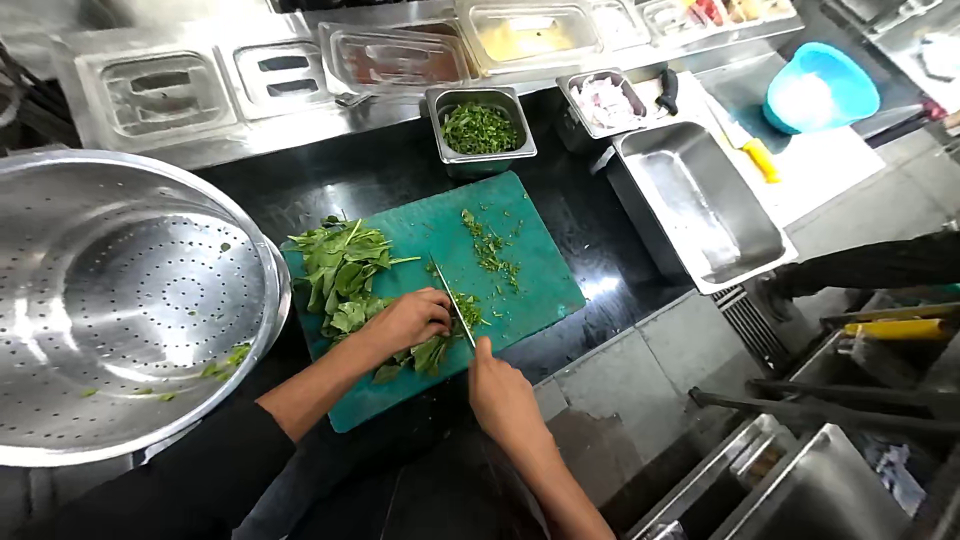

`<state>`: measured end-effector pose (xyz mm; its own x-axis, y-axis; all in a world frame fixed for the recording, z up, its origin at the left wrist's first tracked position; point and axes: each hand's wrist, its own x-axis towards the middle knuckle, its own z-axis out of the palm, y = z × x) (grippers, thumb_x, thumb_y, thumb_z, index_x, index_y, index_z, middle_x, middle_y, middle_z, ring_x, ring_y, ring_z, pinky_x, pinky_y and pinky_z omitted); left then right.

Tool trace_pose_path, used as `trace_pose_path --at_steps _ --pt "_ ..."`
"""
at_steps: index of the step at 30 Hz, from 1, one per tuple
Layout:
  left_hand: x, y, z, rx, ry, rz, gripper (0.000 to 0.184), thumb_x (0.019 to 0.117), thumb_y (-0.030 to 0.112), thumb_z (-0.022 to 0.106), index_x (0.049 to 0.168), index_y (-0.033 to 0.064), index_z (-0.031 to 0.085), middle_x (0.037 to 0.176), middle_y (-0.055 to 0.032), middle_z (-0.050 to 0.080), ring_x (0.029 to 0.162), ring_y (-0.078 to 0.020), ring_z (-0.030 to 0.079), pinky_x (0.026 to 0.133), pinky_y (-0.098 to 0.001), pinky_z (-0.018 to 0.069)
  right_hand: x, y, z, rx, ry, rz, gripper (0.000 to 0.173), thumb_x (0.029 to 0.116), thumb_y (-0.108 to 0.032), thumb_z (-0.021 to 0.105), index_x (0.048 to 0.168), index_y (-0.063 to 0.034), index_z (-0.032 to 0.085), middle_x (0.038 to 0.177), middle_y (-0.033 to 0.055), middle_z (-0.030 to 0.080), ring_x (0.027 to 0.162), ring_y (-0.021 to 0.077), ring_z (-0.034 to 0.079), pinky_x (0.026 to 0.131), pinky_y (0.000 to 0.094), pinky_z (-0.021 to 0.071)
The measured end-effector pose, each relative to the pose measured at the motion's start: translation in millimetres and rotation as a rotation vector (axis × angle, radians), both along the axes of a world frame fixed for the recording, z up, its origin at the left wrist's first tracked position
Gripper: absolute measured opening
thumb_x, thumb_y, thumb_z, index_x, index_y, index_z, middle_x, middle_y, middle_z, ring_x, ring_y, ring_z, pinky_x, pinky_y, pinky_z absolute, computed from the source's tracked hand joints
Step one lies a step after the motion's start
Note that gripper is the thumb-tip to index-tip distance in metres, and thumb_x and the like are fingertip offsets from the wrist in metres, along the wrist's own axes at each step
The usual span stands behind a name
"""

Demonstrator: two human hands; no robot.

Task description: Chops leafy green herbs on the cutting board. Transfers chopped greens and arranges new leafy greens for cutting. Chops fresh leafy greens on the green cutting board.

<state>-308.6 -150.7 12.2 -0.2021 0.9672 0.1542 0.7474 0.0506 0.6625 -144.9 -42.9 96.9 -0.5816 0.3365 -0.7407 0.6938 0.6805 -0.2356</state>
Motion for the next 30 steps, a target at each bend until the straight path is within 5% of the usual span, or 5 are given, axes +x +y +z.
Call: trace_pose_path --at_steps 6,11,20,26,30 --pt "-3 -2 -6 0.04 -0.025 0.034 0.002 0.0863 0.006 0.078 0.087 0.0066 0.08 0.103 -0.0071 0.075 0.103 -0.022 0.07 0.095 -0.0366 0.0564 -13 -6 -22 0.026 -0.002 -0.013 0.035 0.1123 -0.024 0.033 0.143 -0.0094 0.041 0.112 0.0192 0.069 0.106 0.0368 0.071 0.087 0.0526 0.0558" --pt "-7 -5 -11 0.097 -0.002 0.012 0.002 0.0856 0.006 0.078 0.084 0.0058 0.079 0.097 -0.0072 0.075 0.1 -0.0218 0.07 0.093 -0.0367 0.0566 7 -4 8 -0.02 -0.002 -0.005 0.037 0.1123 -0.029 0.035 0.143 -0.0095 0.042 0.105 0.0183 0.07 0.099 0.0372 0.072 0.083 0.0531 0.0566" --pt "-1 -5 -7 0.067 -0.004 0.072 0.002 0.0873 0.01 0.078 0.088 0.0079 0.079 0.102 -0.005 0.073 0.103 -0.0188 0.069 0.094 -0.0344 0.0567 -5 2 -35 -0.01 0.034 0.023 0.037 0.1126 -0.027 0.033 0.145 -0.0102 0.041 0.11 0.0195 0.07 0.105 0.0379 0.071 0.087 0.0538 0.0558" --pt "38 -12 -2 -0.138 0.234 0.243 0.029 0.0921 0.036 0.075 0.107 0.0109 0.075 0.121 -0.0111 0.069 0.123 -0.0318 0.063 0.111 -0.0701 0.0352 4 65 -44 0.073 0.106 0.067 0.037 0.1115 -0.03 0.04 0.14 -0.0087 0.047 0.103 0.0225 0.07 0.101 0.043 0.07 0.084 0.0594 0.0548" --pt "43 -18 -14 -0.09 0.253 0.26 0.026 0.0898 0.027 0.078 0.109 0.009 0.074 0.123 -0.0156 0.067 0.118 -0.0357 0.064 0.101 -0.06 0.0498 -13 109 -51 0.126 0.248 0.047 0.035 0.1099 -0.03 0.047 0.138 -0.0087 0.048 0.094 0.023 0.069 0.088 0.0451 0.071 0.073 0.0614 0.0553"
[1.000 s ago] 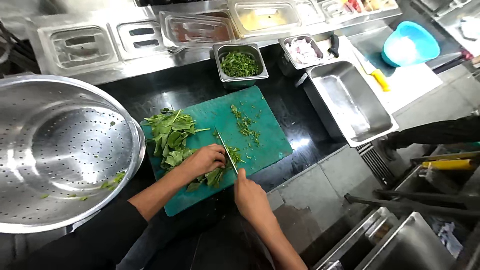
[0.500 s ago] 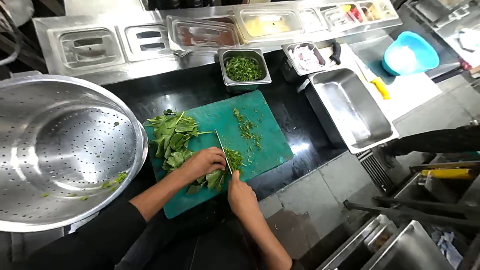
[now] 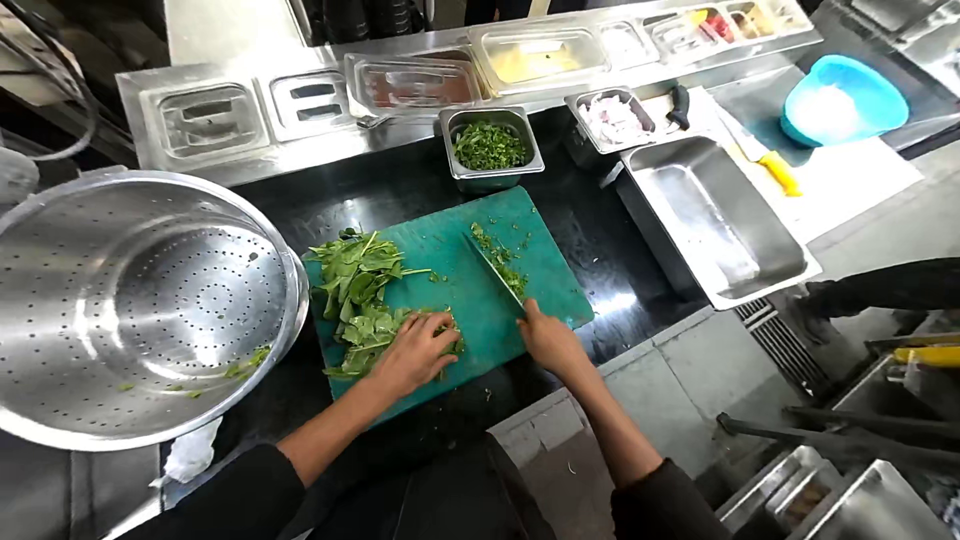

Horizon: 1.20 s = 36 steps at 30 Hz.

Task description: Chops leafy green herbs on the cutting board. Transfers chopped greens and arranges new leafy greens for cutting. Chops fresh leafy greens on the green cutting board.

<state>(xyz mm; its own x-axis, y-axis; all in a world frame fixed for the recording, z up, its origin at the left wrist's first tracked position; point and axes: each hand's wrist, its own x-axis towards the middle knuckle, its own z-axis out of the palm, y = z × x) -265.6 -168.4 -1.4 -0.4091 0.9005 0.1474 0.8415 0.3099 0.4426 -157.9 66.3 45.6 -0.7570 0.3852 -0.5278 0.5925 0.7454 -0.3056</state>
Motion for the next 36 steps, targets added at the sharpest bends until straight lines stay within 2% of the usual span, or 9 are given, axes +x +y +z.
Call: trace_pose_path --at_steps 5,11,15,19,22,26,29,32,36 --pt "-11 22 -3 0.068 -0.123 0.0 0.017 0.0925 0.011 0.074 0.109 0.0057 0.075 0.122 -0.0176 0.066 0.114 -0.033 0.066 0.098 -0.0475 0.0562 0 13 1 -0.15 0.049 -0.053 0.034 0.1102 -0.03 0.047 0.136 -0.0083 0.046 0.082 0.018 0.065 0.066 0.0335 0.067 0.064 0.0513 0.0565" --pt "-17 57 9 0.044 -0.153 -0.01 0.024 0.0882 0.016 0.08 0.109 0.0076 0.074 0.124 -0.017 0.065 0.107 -0.0327 0.068 0.09 -0.0487 0.0587 11 -1 -2 -0.245 -0.016 -0.048 0.037 0.111 -0.031 0.044 0.139 -0.0065 0.045 0.092 0.0186 0.065 0.082 0.034 0.069 0.077 0.0516 0.0554" --pt "-26 50 39 -0.136 -0.25 0.05 0.056 0.0964 0.04 0.07 0.14 0.0071 0.055 0.146 -0.0161 0.052 0.127 -0.0312 0.059 0.107 -0.0516 0.048 14 -6 -4 -0.258 -0.066 -0.043 0.039 0.1116 -0.032 0.041 0.142 -0.007 0.044 0.102 0.0201 0.067 0.094 0.0362 0.069 0.085 0.0535 0.0542" --pt "-50 51 49 -0.02 -0.329 0.311 0.045 0.1057 0.029 0.056 0.14 0.0004 0.053 0.147 -0.0224 0.05 0.129 -0.0369 0.056 0.107 -0.0514 0.0484 13 -7 -4 -0.264 -0.074 -0.039 0.039 0.1118 -0.032 0.039 0.142 -0.0073 0.043 0.102 0.0198 0.067 0.092 0.0354 0.07 0.083 0.0524 0.0553" --pt "-67 61 46 -0.245 -0.394 0.463 0.042 0.1085 0.029 0.051 0.136 -0.0021 0.059 0.146 -0.0252 0.05 0.137 -0.0417 0.048 0.113 -0.0547 0.0404 13 -10 -1 -0.259 -0.093 -0.051 0.04 0.1117 -0.031 0.039 0.143 -0.007 0.043 0.106 0.0216 0.068 0.1 0.0378 0.069 0.089 0.0549 0.0536" --pt "-57 67 60 -0.403 -0.492 0.457 0.04 0.1116 0.022 0.041 0.139 -0.0014 0.058 0.138 -0.0221 0.059 0.13 -0.0357 0.057 0.112 -0.0521 0.0424 12 -14 1 -0.229 -0.114 -0.046 0.039 0.1121 -0.031 0.038 0.142 -0.0065 0.044 0.109 0.0223 0.068 0.106 0.0393 0.069 0.092 0.0557 0.0529" --pt "-40 62 70 -0.384 -0.607 0.499 0.054 0.1118 0.029 0.041 0.159 0.0045 0.034 0.143 -0.0215 0.058 0.128 -0.0373 0.06 0.108 -0.058 0.0447 12 -15 3 -0.225 -0.124 -0.041 0.039 0.1123 -0.031 0.037 0.142 -0.0069 0.043 0.11 0.0222 0.068 0.108 0.0393 0.069 0.092 0.0554 0.0529" --pt "-16 59 71 -0.416 -0.565 0.489 0.09 0.0996 0.059 0.056 0.163 0.0052 0.021 0.15 -0.0241 0.05 0.135 -0.0401 0.054 0.111 -0.0599 0.042 12 -16 4 -0.221 -0.134 -0.041 0.038 0.1121 -0.032 0.037 0.142 -0.0081 0.044 0.11 0.0212 0.069 0.108 0.0385 0.069 0.092 0.0552 0.0532" --pt "27 74 42 -0.576 -0.247 0.432 0.122 0.0831 0.077 0.064 0.161 -0.0049 0.017 0.164 -0.0247 0.028 0.153 -0.0383 0.027 0.126 -0.0523 0.0184 13 -16 1 -0.22 -0.116 -0.052 0.037 0.1116 -0.031 0.038 0.14 -0.0086 0.044 0.106 0.0209 0.069 0.105 0.0391 0.07 0.09 0.0563 0.0541"
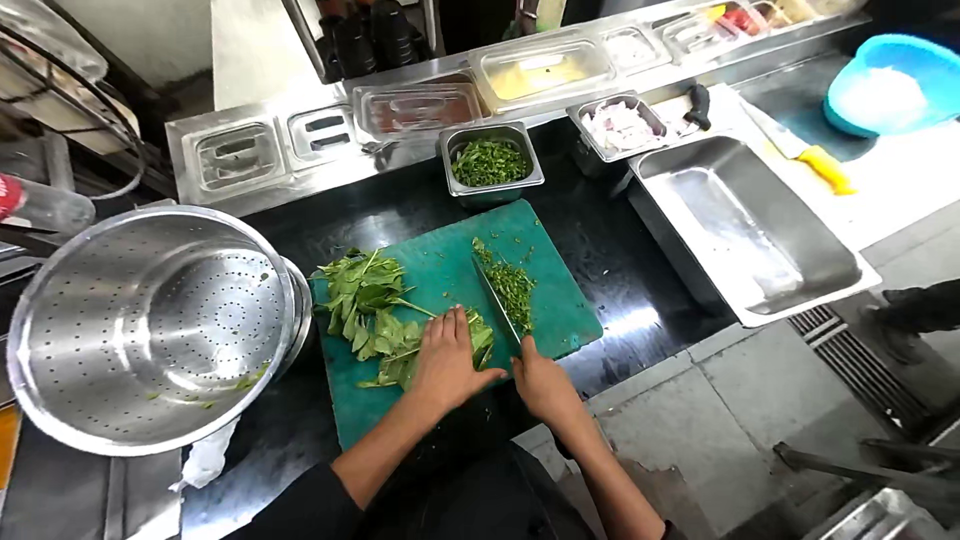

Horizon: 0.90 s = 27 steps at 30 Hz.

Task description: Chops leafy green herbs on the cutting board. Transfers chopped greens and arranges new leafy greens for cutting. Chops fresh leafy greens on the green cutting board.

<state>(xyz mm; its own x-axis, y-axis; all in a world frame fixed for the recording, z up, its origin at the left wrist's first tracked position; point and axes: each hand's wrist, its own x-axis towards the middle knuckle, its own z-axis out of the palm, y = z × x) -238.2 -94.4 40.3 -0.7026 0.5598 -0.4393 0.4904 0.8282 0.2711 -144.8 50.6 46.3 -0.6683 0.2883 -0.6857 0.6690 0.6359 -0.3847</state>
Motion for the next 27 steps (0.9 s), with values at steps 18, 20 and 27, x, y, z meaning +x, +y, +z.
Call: trace_pose_path --at_steps 18,20,27 --pt "-20 -22 -38 0.497 0.19 -0.083 0.069 0.0864 0.029 0.083 0.141 -0.0034 0.057 0.13 -0.0241 0.062 0.124 -0.0398 0.059 0.105 -0.0509 0.0493 20 -48 40 0.1 -0.012 0.09 0.038 0.1127 -0.029 0.032 0.142 -0.0085 0.044 0.115 0.019 0.069 0.105 0.037 0.071 0.087 0.0515 0.0558" --pt "-19 -26 -43 0.575 0.258 -0.103 0.071 0.0829 0.029 0.085 0.139 -0.0049 0.058 0.129 -0.0241 0.063 0.122 -0.0399 0.061 0.104 -0.0512 0.0505 18 -50 36 0.115 -0.033 0.103 0.038 0.1126 -0.028 0.033 0.144 -0.0089 0.042 0.116 0.0194 0.068 0.104 0.0374 0.071 0.086 0.0513 0.0563" --pt "-29 -33 -41 0.665 0.372 -0.283 0.041 0.0877 0.036 0.072 0.109 0.0005 0.069 0.12 -0.0191 0.067 0.119 -0.0348 0.063 0.101 -0.0474 0.0531 13 -53 36 0.106 -0.056 0.107 0.035 0.1127 -0.025 0.03 0.142 -0.0092 0.042 0.115 0.0195 0.068 0.106 0.0362 0.07 0.087 0.0501 0.0561"
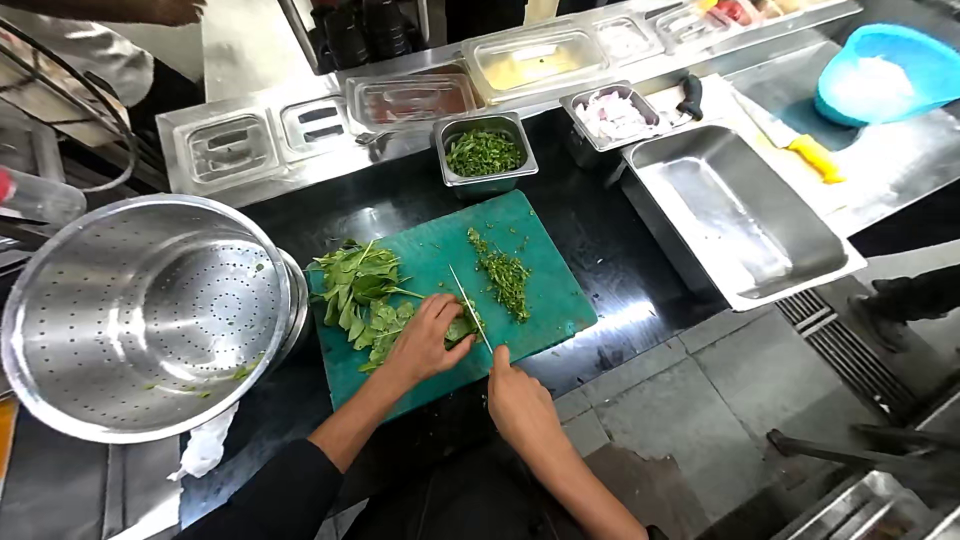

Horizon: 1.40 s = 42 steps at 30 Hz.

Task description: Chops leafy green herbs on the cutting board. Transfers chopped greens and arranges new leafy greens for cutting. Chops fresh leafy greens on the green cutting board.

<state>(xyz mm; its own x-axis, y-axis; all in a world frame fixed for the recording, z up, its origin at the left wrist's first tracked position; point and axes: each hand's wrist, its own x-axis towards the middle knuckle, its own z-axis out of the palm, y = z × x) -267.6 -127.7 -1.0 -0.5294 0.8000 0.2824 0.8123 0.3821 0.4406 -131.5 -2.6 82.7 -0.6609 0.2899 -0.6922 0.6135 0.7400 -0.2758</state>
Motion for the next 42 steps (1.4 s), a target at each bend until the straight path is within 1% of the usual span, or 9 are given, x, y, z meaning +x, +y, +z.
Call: trace_pose_path --at_steps 5,9,11,15,19,24,30,36,42 --pt "-20 4 7 -0.032 0.143 -0.24 0.024 0.0916 0.028 0.071 0.097 0.0046 0.074 0.109 -0.0118 0.073 0.116 -0.0292 0.067 0.105 -0.0442 0.0518 -1 1 -4 -0.006 0.005 0.008 0.034 0.1118 -0.022 0.032 0.141 -0.0084 0.042 0.112 0.0195 0.069 0.105 0.0371 0.071 0.086 0.0518 0.0566" --pt "-22 0 5 -0.004 0.122 -0.303 0.023 0.0955 0.021 0.07 0.11 0.0029 0.073 0.11 -0.0121 0.073 0.113 -0.0259 0.069 0.102 -0.0378 0.0543 0 7 -5 -0.044 0.0 0.01 0.035 0.1122 -0.024 0.033 0.143 -0.0086 0.041 0.112 0.0201 0.068 0.106 0.0377 0.07 0.087 0.0525 0.0561" --pt "-22 -2 1 0.014 0.098 -0.296 0.023 0.0957 0.022 0.07 0.107 0.0028 0.074 0.111 -0.0126 0.072 0.113 -0.0252 0.069 0.102 -0.0364 0.0539 1 8 -7 -0.061 0.005 0.008 0.035 0.1123 -0.025 0.033 0.142 -0.0086 0.042 0.112 0.02 0.069 0.107 0.0377 0.07 0.088 0.0526 0.0557" --pt "-23 3 16 -0.113 0.115 -0.352 0.023 0.0938 0.023 0.072 0.1 0.0009 0.075 0.107 -0.014 0.072 0.11 -0.0282 0.069 0.097 -0.0403 0.0564 2 9 -9 -0.068 0.015 0.017 0.034 0.1123 -0.025 0.033 0.141 -0.0086 0.041 0.11 0.0193 0.069 0.105 0.0372 0.07 0.088 0.0521 0.0558" --pt "-23 17 38 -0.283 0.096 -0.423 0.016 0.0911 0.012 0.074 0.097 -0.0021 0.074 0.106 -0.0157 0.072 0.106 -0.032 0.07 0.092 -0.0445 0.0581 3 12 -8 -0.07 -0.003 0.02 0.034 0.1121 -0.024 0.034 0.142 -0.0093 0.04 0.109 0.0192 0.068 0.106 0.0366 0.07 0.088 0.0515 0.0559" --pt "-17 12 22 -0.227 0.147 -0.4 0.026 0.0904 0.026 0.075 0.096 0.0011 0.072 0.102 -0.0128 0.07 0.099 -0.0303 0.069 0.083 -0.043 0.0597 6 16 21 -0.039 -0.043 0.05 0.035 0.1126 -0.025 0.033 0.14 -0.0076 0.044 0.112 0.0199 0.069 0.107 0.0374 0.07 0.087 0.052 0.0557" --pt "-28 5 6 -0.139 0.079 -0.391 0.021 0.0917 0.022 0.07 0.1 0.003 0.074 0.112 -0.0126 0.072 0.113 -0.0293 0.068 0.099 -0.0413 0.0551 4 9 17 -0.041 -0.041 0.025 0.032 0.1091 -0.013 0.036 0.14 -0.0071 0.043 0.114 0.0197 0.068 0.108 0.037 0.07 0.086 0.051 0.056" --pt "-33 3 5 -0.117 0.008 -0.364 0.023 0.09 0.025 0.07 0.095 0.0021 0.075 0.106 -0.0136 0.073 0.11 -0.0311 0.069 0.096 -0.0442 0.056 20 13 52 -0.104 -0.066 0.038 0.034 0.1083 -0.008 0.035 0.141 -0.0077 0.042 0.115 0.0197 0.067 0.105 0.0377 0.07 0.083 0.0506 0.0567" --pt "-36 5 4 -0.071 0.022 -0.382 0.019 0.0885 0.021 0.07 0.097 0.0053 0.076 0.107 -0.0101 0.073 0.109 -0.0264 0.069 0.099 -0.0392 0.0545 1 9 31 -0.121 -0.07 0.007 0.034 0.1061 -0.004 0.038 0.14 -0.0076 0.042 0.118 0.019 0.066 0.108 0.0359 0.069 0.085 0.0491 0.0564"
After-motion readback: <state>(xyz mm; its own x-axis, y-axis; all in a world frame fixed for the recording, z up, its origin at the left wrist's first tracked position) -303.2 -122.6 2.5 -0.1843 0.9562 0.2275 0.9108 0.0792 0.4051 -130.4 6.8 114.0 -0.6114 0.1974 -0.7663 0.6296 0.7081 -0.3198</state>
